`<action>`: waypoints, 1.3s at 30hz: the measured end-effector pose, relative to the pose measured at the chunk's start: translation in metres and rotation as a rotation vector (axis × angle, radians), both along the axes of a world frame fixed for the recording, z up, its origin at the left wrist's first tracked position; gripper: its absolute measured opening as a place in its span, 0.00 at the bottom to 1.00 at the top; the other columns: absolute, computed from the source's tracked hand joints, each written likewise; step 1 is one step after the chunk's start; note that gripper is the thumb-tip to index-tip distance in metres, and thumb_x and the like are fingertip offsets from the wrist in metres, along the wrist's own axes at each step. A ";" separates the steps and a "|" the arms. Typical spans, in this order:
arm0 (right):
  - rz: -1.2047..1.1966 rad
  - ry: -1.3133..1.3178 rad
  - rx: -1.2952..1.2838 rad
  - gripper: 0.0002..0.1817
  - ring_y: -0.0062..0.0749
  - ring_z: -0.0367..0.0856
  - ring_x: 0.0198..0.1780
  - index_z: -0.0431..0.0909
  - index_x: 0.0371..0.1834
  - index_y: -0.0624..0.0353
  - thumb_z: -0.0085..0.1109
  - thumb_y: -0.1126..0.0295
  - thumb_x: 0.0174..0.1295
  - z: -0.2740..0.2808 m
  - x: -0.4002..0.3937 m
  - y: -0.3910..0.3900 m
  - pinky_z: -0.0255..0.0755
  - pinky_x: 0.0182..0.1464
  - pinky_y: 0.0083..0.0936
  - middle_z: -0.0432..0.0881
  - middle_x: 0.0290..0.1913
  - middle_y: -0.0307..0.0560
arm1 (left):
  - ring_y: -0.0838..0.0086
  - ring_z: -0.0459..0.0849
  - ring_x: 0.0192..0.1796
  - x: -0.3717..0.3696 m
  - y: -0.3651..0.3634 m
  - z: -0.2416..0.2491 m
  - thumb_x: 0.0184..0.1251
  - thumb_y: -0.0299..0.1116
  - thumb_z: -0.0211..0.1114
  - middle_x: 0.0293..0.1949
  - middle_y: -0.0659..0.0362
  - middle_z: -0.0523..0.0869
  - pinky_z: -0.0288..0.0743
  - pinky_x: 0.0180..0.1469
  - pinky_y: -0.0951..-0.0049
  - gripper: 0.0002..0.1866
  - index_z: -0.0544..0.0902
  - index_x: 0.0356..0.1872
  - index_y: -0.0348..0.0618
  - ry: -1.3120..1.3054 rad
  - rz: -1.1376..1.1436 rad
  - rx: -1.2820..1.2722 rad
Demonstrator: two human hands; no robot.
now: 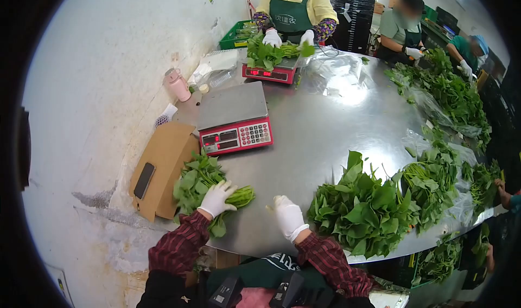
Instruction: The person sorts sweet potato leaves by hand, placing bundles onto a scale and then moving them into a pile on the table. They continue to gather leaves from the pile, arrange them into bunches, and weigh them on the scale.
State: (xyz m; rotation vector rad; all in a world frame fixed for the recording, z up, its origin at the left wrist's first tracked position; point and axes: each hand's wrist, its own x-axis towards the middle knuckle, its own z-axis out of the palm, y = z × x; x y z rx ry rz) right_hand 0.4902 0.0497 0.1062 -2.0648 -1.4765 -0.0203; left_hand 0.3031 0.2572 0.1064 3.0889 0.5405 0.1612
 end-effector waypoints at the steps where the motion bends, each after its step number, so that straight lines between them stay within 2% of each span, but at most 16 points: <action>1: -0.002 -0.001 -0.003 0.16 0.51 0.78 0.28 0.72 0.28 0.60 0.61 0.58 0.56 0.001 -0.004 -0.002 0.73 0.29 0.40 0.76 0.27 0.55 | 0.60 0.79 0.50 0.001 -0.001 -0.005 0.44 0.49 0.73 0.46 0.53 0.79 0.67 0.59 0.57 0.41 0.69 0.64 0.54 -0.029 -0.073 0.093; 5: 0.047 0.108 -0.209 0.17 0.54 0.80 0.31 0.73 0.30 0.62 0.59 0.57 0.58 0.016 -0.011 -0.009 0.75 0.33 0.42 0.78 0.29 0.58 | 0.59 0.79 0.51 0.000 -0.002 -0.013 0.43 0.49 0.74 0.46 0.53 0.80 0.63 0.64 0.57 0.46 0.64 0.68 0.60 0.097 -0.054 0.097; 7: 0.072 0.162 -0.270 0.17 0.55 0.80 0.32 0.73 0.31 0.63 0.58 0.57 0.60 0.025 -0.013 -0.009 0.75 0.35 0.43 0.79 0.30 0.60 | 0.61 0.79 0.49 0.004 -0.006 -0.015 0.42 0.48 0.74 0.43 0.53 0.81 0.64 0.62 0.59 0.47 0.64 0.68 0.58 0.254 0.028 -0.060; 8: 0.067 0.202 -0.302 0.17 0.56 0.80 0.33 0.73 0.31 0.64 0.58 0.57 0.60 0.028 -0.014 -0.009 0.75 0.35 0.44 0.79 0.31 0.61 | 0.63 0.81 0.41 0.004 -0.010 -0.017 0.50 0.41 0.69 0.35 0.56 0.82 0.69 0.55 0.62 0.38 0.66 0.67 0.57 0.225 0.030 -0.058; 9: 0.061 0.240 -0.335 0.18 0.57 0.80 0.33 0.73 0.31 0.64 0.58 0.57 0.60 0.029 -0.014 -0.010 0.75 0.36 0.44 0.80 0.32 0.62 | 0.63 0.81 0.41 0.004 -0.015 -0.022 0.50 0.41 0.69 0.35 0.56 0.82 0.69 0.55 0.62 0.38 0.66 0.67 0.57 0.227 0.040 -0.055; 12: 0.020 0.279 -0.303 0.19 0.57 0.80 0.34 0.75 0.28 0.63 0.61 0.54 0.57 0.018 -0.015 -0.012 0.74 0.36 0.45 0.80 0.29 0.61 | 0.67 0.80 0.29 0.001 -0.022 -0.032 0.55 0.27 0.56 0.24 0.60 0.79 0.68 0.40 0.68 0.30 0.72 0.63 0.58 0.141 0.029 0.143; 15: 0.000 0.315 -0.384 0.18 0.56 0.81 0.35 0.76 0.30 0.62 0.61 0.55 0.57 0.019 -0.013 -0.014 0.74 0.38 0.44 0.81 0.29 0.60 | 0.66 0.80 0.28 0.001 -0.014 -0.026 0.53 0.28 0.58 0.24 0.59 0.80 0.69 0.38 0.67 0.30 0.73 0.62 0.60 0.084 0.032 0.055; 17: -0.009 0.328 -0.416 0.18 0.55 0.81 0.35 0.76 0.30 0.62 0.61 0.55 0.57 0.024 -0.011 -0.016 0.74 0.39 0.43 0.81 0.30 0.60 | 0.55 0.83 0.35 0.005 -0.002 0.015 0.46 0.31 0.63 0.31 0.53 0.85 0.76 0.45 0.62 0.33 0.74 0.60 0.59 -0.126 0.169 -0.312; 19: -0.028 0.343 -0.449 0.18 0.55 0.81 0.35 0.77 0.30 0.62 0.60 0.55 0.57 0.024 -0.010 -0.017 0.74 0.39 0.42 0.81 0.30 0.60 | 0.67 0.85 0.44 0.003 0.026 0.042 0.47 0.28 0.69 0.41 0.53 0.86 0.75 0.52 0.71 0.29 0.77 0.56 0.43 -0.713 0.204 -0.683; 20: -0.019 0.328 -0.441 0.18 0.54 0.82 0.35 0.77 0.30 0.62 0.60 0.55 0.57 0.021 -0.009 -0.018 0.74 0.39 0.42 0.81 0.29 0.59 | 0.72 0.84 0.43 -0.003 0.030 0.091 0.48 0.25 0.70 0.40 0.58 0.86 0.76 0.50 0.72 0.22 0.79 0.48 0.35 -0.780 0.374 -1.047; 23: 0.009 0.335 -0.454 0.18 0.51 0.82 0.33 0.77 0.29 0.61 0.59 0.55 0.57 0.007 -0.010 -0.017 0.75 0.38 0.41 0.82 0.27 0.56 | 0.71 0.84 0.38 -0.038 0.066 0.131 0.61 0.34 0.62 0.37 0.58 0.85 0.80 0.43 0.69 0.11 0.80 0.41 0.39 -1.131 0.459 -1.621; 25: 0.026 0.359 -0.467 0.18 0.50 0.82 0.33 0.77 0.29 0.61 0.59 0.55 0.58 0.000 -0.012 -0.018 0.75 0.38 0.40 0.82 0.26 0.54 | 0.69 0.84 0.38 -0.043 0.052 0.150 0.64 0.38 0.59 0.38 0.57 0.84 0.80 0.44 0.68 0.11 0.80 0.41 0.44 -1.396 0.233 -1.967; 26: 0.043 0.327 -0.462 0.18 0.50 0.82 0.32 0.77 0.29 0.61 0.58 0.54 0.58 -0.002 -0.014 -0.018 0.75 0.38 0.40 0.82 0.25 0.54 | 0.69 0.83 0.41 -0.050 0.064 0.144 0.66 0.41 0.55 0.43 0.57 0.83 0.79 0.44 0.66 0.16 0.78 0.50 0.46 -1.321 0.195 -2.075; 28: 0.063 0.297 -0.446 0.18 0.49 0.82 0.32 0.77 0.28 0.60 0.58 0.54 0.58 -0.001 -0.014 -0.015 0.75 0.38 0.40 0.81 0.24 0.53 | 0.69 0.83 0.40 -0.053 0.056 0.143 0.66 0.40 0.56 0.43 0.57 0.83 0.79 0.45 0.66 0.15 0.78 0.49 0.46 -1.374 0.124 -2.165; 30: 0.070 0.375 -0.493 0.21 0.57 0.81 0.36 0.76 0.30 0.63 0.57 0.52 0.59 0.007 -0.014 -0.014 0.75 0.40 0.45 0.81 0.30 0.63 | 0.69 0.83 0.40 -0.054 0.049 0.140 0.66 0.40 0.56 0.42 0.57 0.83 0.79 0.45 0.66 0.15 0.78 0.49 0.46 -1.410 0.100 -2.196; 39: 0.002 0.391 -0.531 0.22 0.57 0.81 0.38 0.77 0.31 0.63 0.59 0.51 0.58 -0.004 -0.015 -0.009 0.74 0.41 0.45 0.81 0.32 0.63 | 0.69 0.83 0.39 -0.047 0.066 0.143 0.66 0.38 0.58 0.40 0.57 0.84 0.79 0.45 0.66 0.12 0.79 0.46 0.46 -1.468 0.068 -2.144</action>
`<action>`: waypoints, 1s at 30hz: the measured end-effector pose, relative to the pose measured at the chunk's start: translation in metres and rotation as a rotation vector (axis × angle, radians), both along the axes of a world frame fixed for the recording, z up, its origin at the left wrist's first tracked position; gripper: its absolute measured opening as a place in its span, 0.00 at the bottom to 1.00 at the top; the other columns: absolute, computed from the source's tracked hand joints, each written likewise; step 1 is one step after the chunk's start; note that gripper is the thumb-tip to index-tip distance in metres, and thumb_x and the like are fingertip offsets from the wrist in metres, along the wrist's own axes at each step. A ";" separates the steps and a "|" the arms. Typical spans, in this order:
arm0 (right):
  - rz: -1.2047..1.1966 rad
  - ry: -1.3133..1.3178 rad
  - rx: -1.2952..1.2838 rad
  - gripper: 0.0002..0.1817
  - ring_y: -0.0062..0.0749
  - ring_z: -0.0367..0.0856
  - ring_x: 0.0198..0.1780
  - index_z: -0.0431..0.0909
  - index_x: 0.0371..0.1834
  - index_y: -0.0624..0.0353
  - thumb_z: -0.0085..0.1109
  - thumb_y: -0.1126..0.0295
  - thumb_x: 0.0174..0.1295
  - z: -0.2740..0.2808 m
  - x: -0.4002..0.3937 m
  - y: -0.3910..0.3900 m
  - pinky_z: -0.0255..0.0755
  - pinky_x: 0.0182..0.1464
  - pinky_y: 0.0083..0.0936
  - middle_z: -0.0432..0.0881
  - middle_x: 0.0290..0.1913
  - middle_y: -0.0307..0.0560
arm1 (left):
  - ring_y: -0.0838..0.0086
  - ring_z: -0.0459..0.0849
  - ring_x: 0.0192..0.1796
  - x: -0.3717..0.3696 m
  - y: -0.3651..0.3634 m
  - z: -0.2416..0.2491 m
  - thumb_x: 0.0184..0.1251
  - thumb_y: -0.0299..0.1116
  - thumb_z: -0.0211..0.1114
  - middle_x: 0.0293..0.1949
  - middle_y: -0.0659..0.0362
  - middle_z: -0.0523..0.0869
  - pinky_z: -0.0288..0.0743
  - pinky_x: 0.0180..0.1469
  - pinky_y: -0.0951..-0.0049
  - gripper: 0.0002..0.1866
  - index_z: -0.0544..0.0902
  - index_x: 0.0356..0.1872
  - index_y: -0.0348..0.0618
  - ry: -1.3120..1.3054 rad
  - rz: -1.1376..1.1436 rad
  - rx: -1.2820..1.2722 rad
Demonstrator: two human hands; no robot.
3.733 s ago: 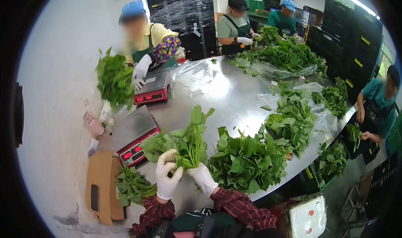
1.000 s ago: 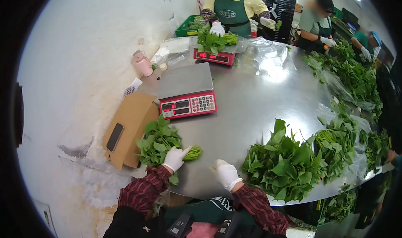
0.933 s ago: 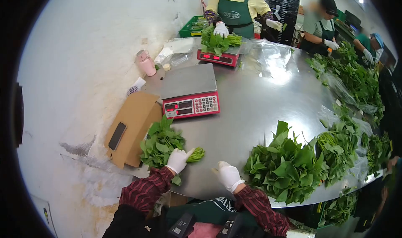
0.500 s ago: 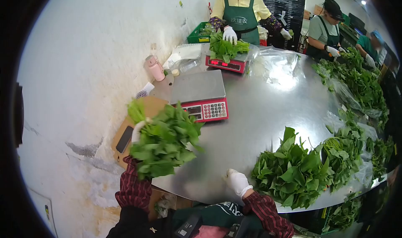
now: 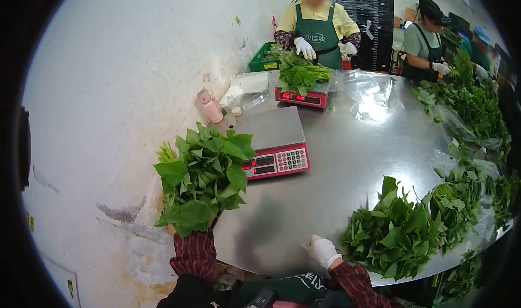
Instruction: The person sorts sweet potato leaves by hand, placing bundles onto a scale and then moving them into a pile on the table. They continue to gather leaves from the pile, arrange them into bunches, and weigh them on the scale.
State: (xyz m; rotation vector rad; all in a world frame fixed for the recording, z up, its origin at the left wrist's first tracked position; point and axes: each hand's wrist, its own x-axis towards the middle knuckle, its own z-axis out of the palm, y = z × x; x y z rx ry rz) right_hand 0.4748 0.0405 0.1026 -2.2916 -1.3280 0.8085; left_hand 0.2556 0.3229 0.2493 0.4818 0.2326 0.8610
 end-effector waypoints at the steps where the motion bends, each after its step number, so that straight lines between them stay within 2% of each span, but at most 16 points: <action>1: 0.000 0.002 0.000 0.22 0.57 0.81 0.38 0.77 0.31 0.63 0.59 0.51 0.58 -0.001 0.000 0.001 0.74 0.41 0.45 0.81 0.32 0.63 | 0.68 0.83 0.39 0.001 0.006 0.004 0.66 0.38 0.58 0.40 0.57 0.84 0.79 0.45 0.66 0.11 0.79 0.45 0.46 0.004 0.009 0.013; 9: -0.123 0.045 -0.102 0.21 0.56 0.81 0.39 0.77 0.33 0.63 0.58 0.51 0.58 -0.008 0.002 0.007 0.75 0.43 0.45 0.82 0.34 0.61 | 0.68 0.83 0.38 0.040 0.120 0.063 0.65 0.36 0.59 0.38 0.57 0.84 0.79 0.46 0.66 0.09 0.80 0.43 0.47 0.166 0.112 0.250; 11: -0.140 0.047 -0.127 0.21 0.56 0.82 0.39 0.77 0.34 0.63 0.58 0.51 0.59 -0.011 0.002 0.009 0.75 0.43 0.45 0.82 0.34 0.61 | 0.69 0.83 0.39 0.070 0.154 0.078 0.62 0.30 0.63 0.36 0.59 0.84 0.78 0.47 0.65 0.13 0.80 0.48 0.44 0.709 0.381 0.887; 12: -0.130 0.050 -0.150 0.21 0.55 0.82 0.39 0.77 0.34 0.63 0.57 0.52 0.59 -0.014 0.002 0.009 0.75 0.43 0.45 0.82 0.34 0.61 | 0.69 0.83 0.39 0.094 0.163 0.080 0.62 0.30 0.63 0.36 0.59 0.84 0.78 0.47 0.65 0.13 0.80 0.48 0.44 0.697 0.357 0.890; 14: -0.160 0.068 -0.143 0.20 0.55 0.82 0.38 0.77 0.34 0.62 0.56 0.52 0.60 -0.018 0.002 0.007 0.75 0.43 0.45 0.82 0.34 0.61 | 0.58 0.81 0.37 0.145 0.164 0.086 0.44 0.20 0.68 0.33 0.55 0.83 0.75 0.43 0.62 0.34 0.76 0.60 0.48 0.942 0.690 1.878; 15: -0.172 0.088 -0.151 0.20 0.55 0.82 0.39 0.77 0.34 0.62 0.56 0.52 0.60 -0.018 0.002 0.006 0.75 0.42 0.45 0.82 0.34 0.61 | 0.54 0.77 0.35 0.162 0.175 0.076 0.36 0.21 0.68 0.29 0.53 0.79 0.71 0.40 0.59 0.44 0.70 0.65 0.53 1.124 0.664 2.153; 16: -0.187 0.110 -0.161 0.20 0.55 0.82 0.39 0.77 0.33 0.62 0.56 0.52 0.60 -0.017 0.001 0.005 0.75 0.42 0.45 0.82 0.34 0.61 | 0.56 0.76 0.33 0.184 0.189 0.055 0.37 0.25 0.70 0.26 0.54 0.75 0.69 0.37 0.57 0.47 0.65 0.68 0.54 1.200 0.709 2.376; 18: -0.229 0.110 -0.140 0.19 0.55 0.81 0.39 0.77 0.34 0.62 0.55 0.53 0.61 -0.010 0.000 0.002 0.75 0.42 0.45 0.82 0.34 0.60 | 0.56 0.78 0.36 0.222 0.210 0.007 0.40 0.30 0.71 0.28 0.53 0.77 0.69 0.40 0.60 0.48 0.63 0.70 0.58 1.293 0.587 2.515; 20: -0.313 0.115 -0.139 0.19 0.55 0.81 0.40 0.76 0.34 0.62 0.55 0.54 0.61 -0.008 -0.006 -0.006 0.75 0.43 0.45 0.81 0.35 0.60 | 0.56 0.78 0.39 0.247 0.203 -0.022 0.42 0.39 0.73 0.30 0.52 0.79 0.69 0.44 0.61 0.48 0.61 0.71 0.63 1.405 0.025 2.288; 21: -0.300 0.096 -0.108 0.18 0.55 0.81 0.40 0.76 0.34 0.62 0.55 0.54 0.61 -0.016 -0.007 -0.007 0.74 0.43 0.45 0.81 0.35 0.61 | 0.54 0.79 0.43 0.257 0.216 -0.056 0.40 0.50 0.74 0.35 0.50 0.80 0.68 0.51 0.56 0.51 0.58 0.71 0.65 1.323 -0.177 2.127; 22: -0.282 0.075 -0.078 0.18 0.56 0.81 0.40 0.75 0.34 0.62 0.55 0.55 0.61 -0.022 -0.010 -0.009 0.74 0.43 0.46 0.81 0.35 0.61 | 0.51 0.78 0.48 0.263 0.208 -0.078 0.37 0.57 0.73 0.43 0.46 0.81 0.63 0.57 0.47 0.54 0.57 0.72 0.66 1.218 -0.175 2.153; 23: -0.293 0.044 -0.026 0.17 0.57 0.80 0.38 0.76 0.34 0.61 0.56 0.55 0.61 -0.024 -0.014 -0.013 0.74 0.41 0.45 0.81 0.34 0.60 | 0.51 0.75 0.57 0.264 0.210 -0.089 0.37 0.58 0.73 0.53 0.44 0.77 0.56 0.62 0.40 0.56 0.55 0.73 0.66 1.318 -0.125 2.216; 25: -0.334 -0.001 0.015 0.17 0.57 0.80 0.36 0.76 0.34 0.61 0.57 0.55 0.61 -0.026 -0.016 -0.013 0.74 0.39 0.45 0.81 0.33 0.59 | 0.51 0.64 0.68 0.266 0.217 -0.096 0.35 0.57 0.74 0.66 0.44 0.65 0.49 0.68 0.40 0.58 0.52 0.73 0.67 1.400 -0.105 2.131; 27: -0.300 0.058 0.065 0.17 0.59 0.80 0.36 0.75 0.33 0.61 0.57 0.55 0.61 -0.025 -0.020 -0.014 0.73 0.38 0.46 0.80 0.32 0.60 | 0.50 0.60 0.70 0.261 0.221 -0.091 0.35 0.52 0.76 0.68 0.43 0.63 0.47 0.69 0.42 0.56 0.57 0.72 0.65 1.244 -0.113 2.087; 28: -0.322 0.055 0.054 0.17 0.59 0.80 0.36 0.75 0.33 0.61 0.57 0.55 0.61 -0.018 -0.021 -0.014 0.73 0.38 0.46 0.80 0.32 0.60 | 0.51 0.60 0.70 0.258 0.219 -0.084 0.41 0.42 0.75 0.68 0.44 0.63 0.50 0.70 0.50 0.49 0.62 0.70 0.58 1.108 -0.054 2.073; 30: -0.237 0.079 0.058 0.16 0.58 0.80 0.37 0.73 0.34 0.63 0.55 0.58 0.61 0.002 -0.018 -0.012 0.73 0.39 0.49 0.79 0.33 0.61 | 0.55 0.65 0.67 0.252 0.201 -0.068 0.49 0.30 0.69 0.65 0.46 0.68 0.57 0.68 0.60 0.36 0.70 0.65 0.48 0.906 0.059 1.963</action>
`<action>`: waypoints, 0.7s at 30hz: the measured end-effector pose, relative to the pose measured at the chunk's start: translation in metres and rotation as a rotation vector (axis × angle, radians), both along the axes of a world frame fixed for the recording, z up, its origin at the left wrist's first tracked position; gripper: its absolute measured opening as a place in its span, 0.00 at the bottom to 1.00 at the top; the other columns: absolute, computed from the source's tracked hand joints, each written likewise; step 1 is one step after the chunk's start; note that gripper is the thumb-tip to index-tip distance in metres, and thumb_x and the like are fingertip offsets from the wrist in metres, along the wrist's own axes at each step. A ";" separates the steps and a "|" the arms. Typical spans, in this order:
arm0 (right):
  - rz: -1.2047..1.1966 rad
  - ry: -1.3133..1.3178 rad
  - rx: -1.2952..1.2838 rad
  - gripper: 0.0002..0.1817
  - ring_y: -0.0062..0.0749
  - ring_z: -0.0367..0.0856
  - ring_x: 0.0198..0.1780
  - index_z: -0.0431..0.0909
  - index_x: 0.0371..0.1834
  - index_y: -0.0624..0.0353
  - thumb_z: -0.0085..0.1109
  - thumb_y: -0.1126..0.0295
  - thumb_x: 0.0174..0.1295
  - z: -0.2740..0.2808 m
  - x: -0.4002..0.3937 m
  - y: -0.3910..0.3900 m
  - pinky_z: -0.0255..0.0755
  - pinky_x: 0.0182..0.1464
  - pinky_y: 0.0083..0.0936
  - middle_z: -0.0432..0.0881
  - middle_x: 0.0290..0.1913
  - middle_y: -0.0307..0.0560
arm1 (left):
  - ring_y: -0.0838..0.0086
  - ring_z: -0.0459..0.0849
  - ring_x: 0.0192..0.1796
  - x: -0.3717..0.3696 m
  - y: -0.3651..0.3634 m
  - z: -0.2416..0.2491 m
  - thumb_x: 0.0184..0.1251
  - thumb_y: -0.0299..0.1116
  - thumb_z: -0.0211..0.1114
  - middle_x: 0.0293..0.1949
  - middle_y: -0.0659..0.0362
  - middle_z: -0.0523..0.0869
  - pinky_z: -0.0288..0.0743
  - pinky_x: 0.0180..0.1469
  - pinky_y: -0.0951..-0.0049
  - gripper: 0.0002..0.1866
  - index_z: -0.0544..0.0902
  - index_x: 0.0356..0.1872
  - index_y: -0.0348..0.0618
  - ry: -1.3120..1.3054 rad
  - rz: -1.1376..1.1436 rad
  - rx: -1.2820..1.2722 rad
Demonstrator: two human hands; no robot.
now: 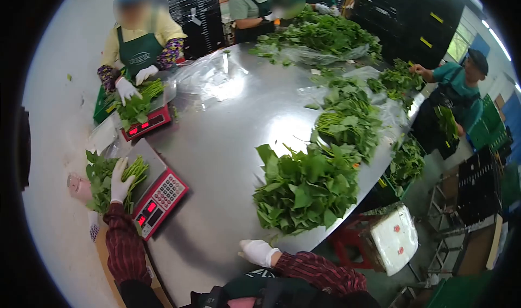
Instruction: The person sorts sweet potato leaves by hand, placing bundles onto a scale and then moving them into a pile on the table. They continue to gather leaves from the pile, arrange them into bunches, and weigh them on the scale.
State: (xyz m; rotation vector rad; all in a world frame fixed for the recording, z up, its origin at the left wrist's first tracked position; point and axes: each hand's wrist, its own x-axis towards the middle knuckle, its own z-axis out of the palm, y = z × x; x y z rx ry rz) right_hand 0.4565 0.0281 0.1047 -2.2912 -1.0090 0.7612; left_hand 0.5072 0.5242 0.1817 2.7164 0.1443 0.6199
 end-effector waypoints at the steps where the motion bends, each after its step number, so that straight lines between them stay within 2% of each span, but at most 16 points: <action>1: -0.017 -0.002 -0.002 0.16 0.58 0.80 0.37 0.73 0.34 0.63 0.55 0.58 0.61 0.007 0.001 -0.001 0.73 0.39 0.49 0.79 0.33 0.61 | 0.55 0.65 0.67 -0.002 -0.012 0.008 0.49 0.30 0.69 0.65 0.46 0.68 0.57 0.68 0.60 0.36 0.70 0.65 0.48 -0.002 -0.017 -0.002; 3: 0.052 -0.102 0.075 0.16 0.59 0.79 0.33 0.72 0.32 0.63 0.56 0.59 0.61 0.019 0.004 -0.008 0.73 0.33 0.46 0.79 0.30 0.60 | 0.59 0.73 0.61 0.000 -0.047 0.023 0.54 0.21 0.63 0.59 0.48 0.75 0.64 0.63 0.66 0.25 0.77 0.57 0.40 -0.102 -0.003 0.052; 4: 0.038 -0.107 0.072 0.16 0.59 0.79 0.33 0.72 0.32 0.63 0.56 0.59 0.61 0.025 0.007 -0.016 0.73 0.33 0.46 0.79 0.30 0.60 | 0.59 0.73 0.61 0.003 -0.070 0.029 0.54 0.21 0.63 0.59 0.48 0.75 0.64 0.63 0.66 0.25 0.77 0.57 0.40 -0.106 -0.017 0.049; 6: 0.041 -0.220 0.187 0.16 0.55 0.79 0.27 0.72 0.31 0.62 0.58 0.58 0.61 0.037 0.014 -0.031 0.73 0.27 0.41 0.78 0.25 0.57 | 0.60 0.78 0.54 0.009 -0.125 0.040 0.57 0.20 0.61 0.50 0.49 0.81 0.70 0.58 0.67 0.17 0.80 0.50 0.36 -0.092 -0.208 -0.099; 8: 0.038 0.023 0.203 0.19 0.47 0.80 0.24 0.71 0.29 0.62 0.59 0.55 0.60 0.083 0.033 -0.058 0.72 0.24 0.37 0.76 0.21 0.54 | 0.61 0.82 0.48 0.019 -0.181 0.044 0.57 0.20 0.62 0.44 0.50 0.83 0.73 0.53 0.69 0.13 0.82 0.45 0.35 -0.084 -0.327 -0.203; 10: -0.082 0.220 0.147 0.16 0.35 0.81 0.23 0.75 0.31 0.60 0.56 0.57 0.63 0.141 0.053 -0.098 0.74 0.29 0.31 0.78 0.22 0.48 | 0.63 0.82 0.49 0.027 -0.240 0.053 0.58 0.21 0.62 0.45 0.50 0.83 0.74 0.52 0.71 0.12 0.82 0.44 0.35 0.036 -0.390 -0.390; 11: -0.144 0.312 0.163 0.14 0.31 0.81 0.23 0.78 0.35 0.58 0.57 0.58 0.63 0.169 0.068 -0.121 0.75 0.31 0.28 0.80 0.27 0.46 | 0.64 0.83 0.48 0.036 -0.264 0.054 0.58 0.21 0.62 0.44 0.50 0.84 0.74 0.51 0.72 0.12 0.83 0.44 0.35 -0.001 -0.457 -0.330; 12: -0.192 0.095 0.352 0.15 0.27 0.80 0.24 0.80 0.39 0.59 0.59 0.58 0.62 0.166 0.082 -0.151 0.74 0.30 0.25 0.80 0.30 0.45 | 0.64 0.83 0.48 0.046 -0.286 0.056 0.58 0.21 0.62 0.44 0.50 0.84 0.74 0.51 0.72 0.12 0.83 0.44 0.35 0.000 -0.461 -0.328; 13: -0.474 0.274 0.286 0.15 0.23 0.80 0.24 0.80 0.40 0.60 0.60 0.58 0.62 0.200 0.093 -0.170 0.73 0.28 0.22 0.80 0.32 0.42 | 0.63 0.83 0.47 0.058 -0.307 0.058 0.58 0.22 0.62 0.44 0.50 0.84 0.75 0.50 0.72 0.11 0.83 0.44 0.35 -0.010 -0.534 -0.378; 14: -0.647 0.238 0.431 0.14 0.22 0.79 0.23 0.80 0.37 0.61 0.59 0.60 0.62 0.202 0.111 -0.193 0.72 0.27 0.20 0.80 0.31 0.40 | 0.63 0.84 0.46 0.071 -0.328 0.060 0.58 0.22 0.62 0.43 0.51 0.85 0.75 0.50 0.72 0.11 0.83 0.43 0.35 -0.020 -0.606 -0.428; 16: -0.959 0.005 0.414 0.11 0.19 0.76 0.21 0.80 0.31 0.62 0.57 0.64 0.63 0.210 0.148 -0.229 0.69 0.24 0.18 0.80 0.24 0.39 | 0.64 0.84 0.45 0.104 -0.372 0.066 0.60 0.23 0.62 0.42 0.51 0.85 0.75 0.50 0.73 0.11 0.83 0.43 0.35 -0.026 -0.633 -0.452; 17: -0.979 -0.144 0.480 0.12 0.18 0.74 0.20 0.80 0.29 0.62 0.57 0.65 0.63 0.199 0.172 -0.246 0.66 0.23 0.18 0.79 0.23 0.38 | 0.65 0.84 0.45 0.122 -0.390 0.067 0.61 0.25 0.62 0.42 0.52 0.86 0.75 0.49 0.73 0.11 0.83 0.44 0.35 -0.031 -0.652 -0.480; 18: -1.043 -0.125 0.470 0.13 0.19 0.72 0.20 0.79 0.27 0.63 0.58 0.64 0.63 0.190 0.192 -0.261 0.66 0.24 0.20 0.79 0.22 0.37 | 0.65 0.84 0.45 0.143 -0.406 0.062 0.61 0.25 0.62 0.42 0.52 0.86 0.75 0.49 0.73 0.11 0.83 0.44 0.35 -0.029 -0.648 -0.476; 19: -1.034 -0.124 0.512 0.14 0.21 0.72 0.20 0.78 0.25 0.63 0.58 0.64 0.63 0.184 0.208 -0.268 0.66 0.25 0.22 0.78 0.22 0.39 | 0.66 0.84 0.45 0.167 -0.421 0.052 0.62 0.27 0.62 0.43 0.52 0.86 0.75 0.49 0.73 0.12 0.83 0.45 0.35 0.046 -0.607 -0.597; 20: -1.023 -0.118 0.555 0.15 0.23 0.71 0.21 0.78 0.24 0.64 0.58 0.63 0.63 0.176 0.224 -0.273 0.67 0.26 0.23 0.78 0.21 0.41 | 0.68 0.84 0.44 0.186 -0.432 0.040 0.64 0.30 0.61 0.44 0.52 0.86 0.75 0.48 0.73 0.13 0.83 0.46 0.35 0.122 -0.559 -0.715; 21: -0.937 -0.217 0.525 0.16 0.26 0.72 0.21 0.77 0.23 0.64 0.58 0.63 0.63 0.152 0.246 -0.277 0.67 0.27 0.25 0.77 0.20 0.43 | 0.68 0.84 0.44 0.200 -0.439 0.024 0.64 0.30 0.61 0.44 0.52 0.86 0.75 0.48 0.73 0.13 0.83 0.46 0.35 0.126 -0.549 -0.707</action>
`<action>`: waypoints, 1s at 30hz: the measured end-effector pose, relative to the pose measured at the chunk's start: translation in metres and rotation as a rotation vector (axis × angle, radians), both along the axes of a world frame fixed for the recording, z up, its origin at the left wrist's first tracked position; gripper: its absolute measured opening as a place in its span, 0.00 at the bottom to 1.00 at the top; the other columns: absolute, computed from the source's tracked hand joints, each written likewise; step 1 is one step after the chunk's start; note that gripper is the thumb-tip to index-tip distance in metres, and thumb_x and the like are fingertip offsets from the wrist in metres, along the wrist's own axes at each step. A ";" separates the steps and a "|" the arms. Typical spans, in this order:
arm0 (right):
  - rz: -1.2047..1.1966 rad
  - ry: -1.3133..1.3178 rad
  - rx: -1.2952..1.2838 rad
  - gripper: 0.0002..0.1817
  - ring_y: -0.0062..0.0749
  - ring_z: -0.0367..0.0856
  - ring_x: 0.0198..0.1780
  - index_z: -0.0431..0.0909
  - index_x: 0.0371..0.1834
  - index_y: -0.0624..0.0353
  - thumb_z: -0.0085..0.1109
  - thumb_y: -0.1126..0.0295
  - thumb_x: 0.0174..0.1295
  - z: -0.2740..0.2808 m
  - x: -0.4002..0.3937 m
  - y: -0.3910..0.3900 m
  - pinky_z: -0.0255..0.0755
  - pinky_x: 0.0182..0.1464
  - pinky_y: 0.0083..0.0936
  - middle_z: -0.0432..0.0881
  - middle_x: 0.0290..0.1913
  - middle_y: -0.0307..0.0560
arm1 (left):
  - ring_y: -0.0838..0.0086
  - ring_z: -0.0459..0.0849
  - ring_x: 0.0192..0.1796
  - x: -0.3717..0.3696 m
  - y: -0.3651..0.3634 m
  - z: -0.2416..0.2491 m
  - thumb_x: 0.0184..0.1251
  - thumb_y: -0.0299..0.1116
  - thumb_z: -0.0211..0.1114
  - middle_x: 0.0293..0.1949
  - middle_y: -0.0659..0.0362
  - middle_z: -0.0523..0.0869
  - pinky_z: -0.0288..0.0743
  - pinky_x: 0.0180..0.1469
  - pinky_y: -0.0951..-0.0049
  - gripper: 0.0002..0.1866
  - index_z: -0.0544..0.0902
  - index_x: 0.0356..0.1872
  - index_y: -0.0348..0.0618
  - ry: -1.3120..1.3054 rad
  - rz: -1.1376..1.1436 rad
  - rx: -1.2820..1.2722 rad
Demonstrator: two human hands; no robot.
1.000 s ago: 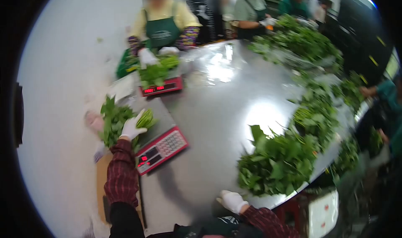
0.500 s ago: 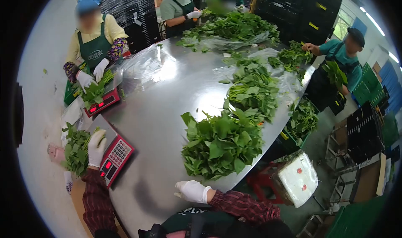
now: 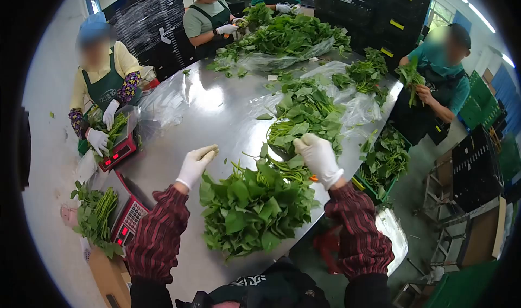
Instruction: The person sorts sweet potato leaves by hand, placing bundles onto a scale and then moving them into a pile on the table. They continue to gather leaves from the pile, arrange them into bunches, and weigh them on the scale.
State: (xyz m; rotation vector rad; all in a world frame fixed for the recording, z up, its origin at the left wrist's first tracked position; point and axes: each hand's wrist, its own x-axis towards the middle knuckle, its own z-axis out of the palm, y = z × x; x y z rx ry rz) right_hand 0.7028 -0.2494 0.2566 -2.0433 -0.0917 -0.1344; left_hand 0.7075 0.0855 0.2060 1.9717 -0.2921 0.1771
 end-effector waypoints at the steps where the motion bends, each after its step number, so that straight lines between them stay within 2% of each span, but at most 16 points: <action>1: 0.055 -0.085 -0.078 0.16 0.30 0.72 0.21 0.76 0.23 0.64 0.58 0.62 0.63 -0.020 0.019 -0.002 0.68 0.27 0.28 0.76 0.20 0.46 | 0.71 0.84 0.45 0.013 -0.005 -0.016 0.65 0.33 0.61 0.45 0.53 0.86 0.75 0.49 0.75 0.16 0.80 0.50 0.33 0.213 0.072 -0.023; 2: 0.118 -0.039 -0.163 0.15 0.21 0.73 0.23 0.79 0.26 0.64 0.57 0.63 0.63 -0.020 0.025 0.005 0.68 0.26 0.25 0.78 0.22 0.43 | 0.74 0.83 0.46 0.022 -0.009 -0.030 0.67 0.37 0.60 0.47 0.54 0.86 0.74 0.50 0.76 0.20 0.78 0.54 0.32 0.425 0.149 -0.047; 3: 0.200 0.033 -0.098 0.17 0.43 0.77 0.23 0.77 0.24 0.64 0.59 0.59 0.61 -0.033 0.035 0.014 0.70 0.29 0.34 0.77 0.22 0.55 | 0.74 0.83 0.46 0.024 -0.008 -0.045 0.67 0.37 0.60 0.47 0.54 0.86 0.74 0.50 0.76 0.20 0.78 0.54 0.32 0.433 0.165 -0.036; 5: 0.365 -0.116 -0.405 0.24 0.51 0.78 0.26 0.78 0.24 0.64 0.55 0.51 0.63 -0.070 0.055 0.026 0.71 0.32 0.39 0.78 0.23 0.59 | 0.76 0.81 0.47 0.011 -0.006 -0.067 0.67 0.40 0.62 0.47 0.55 0.85 0.73 0.51 0.78 0.24 0.75 0.59 0.34 0.562 0.135 0.287; 8: 0.623 0.190 -0.774 0.35 0.55 0.80 0.31 0.79 0.22 0.66 0.47 0.39 0.63 -0.113 0.068 0.039 0.73 0.35 0.43 0.79 0.26 0.63 | 0.74 0.79 0.52 -0.023 0.004 -0.092 0.63 0.53 0.62 0.51 0.53 0.82 0.70 0.55 0.78 0.34 0.69 0.65 0.41 0.830 0.053 0.204; 10: 0.803 0.162 -0.793 0.23 0.54 0.80 0.30 0.81 0.24 0.64 0.51 0.53 0.62 -0.140 0.064 0.028 0.73 0.35 0.42 0.80 0.26 0.60 | 0.75 0.77 0.54 -0.044 0.015 -0.117 0.65 0.51 0.61 0.53 0.54 0.81 0.69 0.56 0.78 0.34 0.67 0.67 0.43 0.808 0.040 0.169; 14: 1.178 0.085 -0.758 0.12 0.53 0.79 0.31 0.81 0.27 0.63 0.55 0.65 0.50 -0.181 0.060 0.009 0.73 0.35 0.40 0.80 0.26 0.57 | 0.77 0.75 0.58 -0.061 -0.019 -0.058 0.71 0.42 0.56 0.62 0.57 0.73 0.69 0.58 0.77 0.31 0.58 0.72 0.49 1.099 0.016 -0.296; 17: 1.154 0.331 -0.596 0.15 0.55 0.77 0.31 0.81 0.31 0.62 0.55 0.60 0.55 -0.229 0.050 0.010 0.72 0.35 0.37 0.81 0.30 0.58 | 0.77 0.74 0.59 -0.072 -0.027 -0.070 0.73 0.38 0.53 0.64 0.59 0.71 0.69 0.59 0.75 0.30 0.54 0.73 0.50 1.148 0.056 -0.489; 19: 1.278 0.246 -0.698 0.16 0.50 0.79 0.32 0.81 0.36 0.62 0.54 0.58 0.59 -0.246 0.045 0.011 0.72 0.36 0.34 0.82 0.33 0.56 | 0.77 0.73 0.59 -0.082 -0.028 -0.084 0.73 0.38 0.52 0.65 0.60 0.70 0.69 0.60 0.74 0.31 0.53 0.73 0.51 1.096 0.045 -0.551; 21: 1.249 0.342 -0.193 0.15 0.39 0.80 0.34 0.80 0.43 0.60 0.54 0.61 0.62 -0.222 0.035 0.009 0.72 0.40 0.30 0.83 0.37 0.54 | 0.78 0.72 0.60 -0.084 -0.035 -0.087 0.74 0.38 0.51 0.65 0.60 0.69 0.68 0.60 0.73 0.30 0.53 0.73 0.51 1.083 0.017 -0.499; 23: 1.375 0.157 -0.155 0.14 0.31 0.79 0.38 0.79 0.47 0.62 0.54 0.65 0.63 -0.212 0.022 0.005 0.72 0.44 0.25 0.84 0.41 0.49 | 0.78 0.72 0.60 -0.085 -0.045 -0.087 0.74 0.39 0.49 0.65 0.60 0.70 0.69 0.60 0.73 0.29 0.54 0.73 0.51 1.014 0.059 -0.456; 25: 1.189 0.551 0.333 0.16 0.39 0.78 0.50 0.75 0.54 0.61 0.51 0.70 0.64 -0.189 0.002 0.009 0.70 0.52 0.26 0.80 0.51 0.51 | 0.78 0.73 0.58 -0.080 -0.055 -0.063 0.75 0.40 0.48 0.63 0.61 0.71 0.70 0.59 0.74 0.28 0.54 0.73 0.52 1.034 0.066 -0.528; 27: 1.073 0.910 0.616 0.19 0.31 0.75 0.54 0.74 0.58 0.61 0.52 0.69 0.64 -0.170 -0.015 0.012 0.67 0.58 0.25 0.78 0.55 0.46 | 0.78 0.74 0.57 -0.077 -0.052 -0.070 0.74 0.41 0.48 0.62 0.61 0.72 0.70 0.58 0.75 0.28 0.56 0.72 0.48 1.050 0.107 -0.586; 28: 1.270 0.255 0.216 0.18 0.28 0.74 0.55 0.73 0.57 0.63 0.52 0.70 0.65 -0.193 -0.019 0.016 0.66 0.59 0.24 0.78 0.56 0.45 | 0.77 0.72 0.60 -0.077 -0.044 -0.081 0.73 0.40 0.50 0.65 0.60 0.69 0.69 0.60 0.74 0.29 0.55 0.72 0.48 1.143 0.034 -0.579; 29: 1.052 0.928 0.624 0.18 0.27 0.76 0.54 0.73 0.58 0.63 0.51 0.70 0.66 -0.156 -0.027 0.019 0.68 0.58 0.24 0.78 0.56 0.44 | 0.76 0.70 0.62 -0.081 -0.035 -0.083 0.72 0.38 0.53 0.67 0.60 0.65 0.68 0.63 0.72 0.31 0.54 0.73 0.48 1.233 -0.039 -0.575; 30: 1.159 0.779 0.486 0.17 0.27 0.77 0.53 0.73 0.57 0.65 0.51 0.70 0.66 -0.149 -0.032 0.027 0.70 0.56 0.25 0.78 0.55 0.45 | 0.76 0.70 0.62 -0.089 -0.029 -0.084 0.72 0.38 0.53 0.67 0.60 0.65 0.68 0.63 0.72 0.31 0.54 0.73 0.48 1.217 -0.001 -0.589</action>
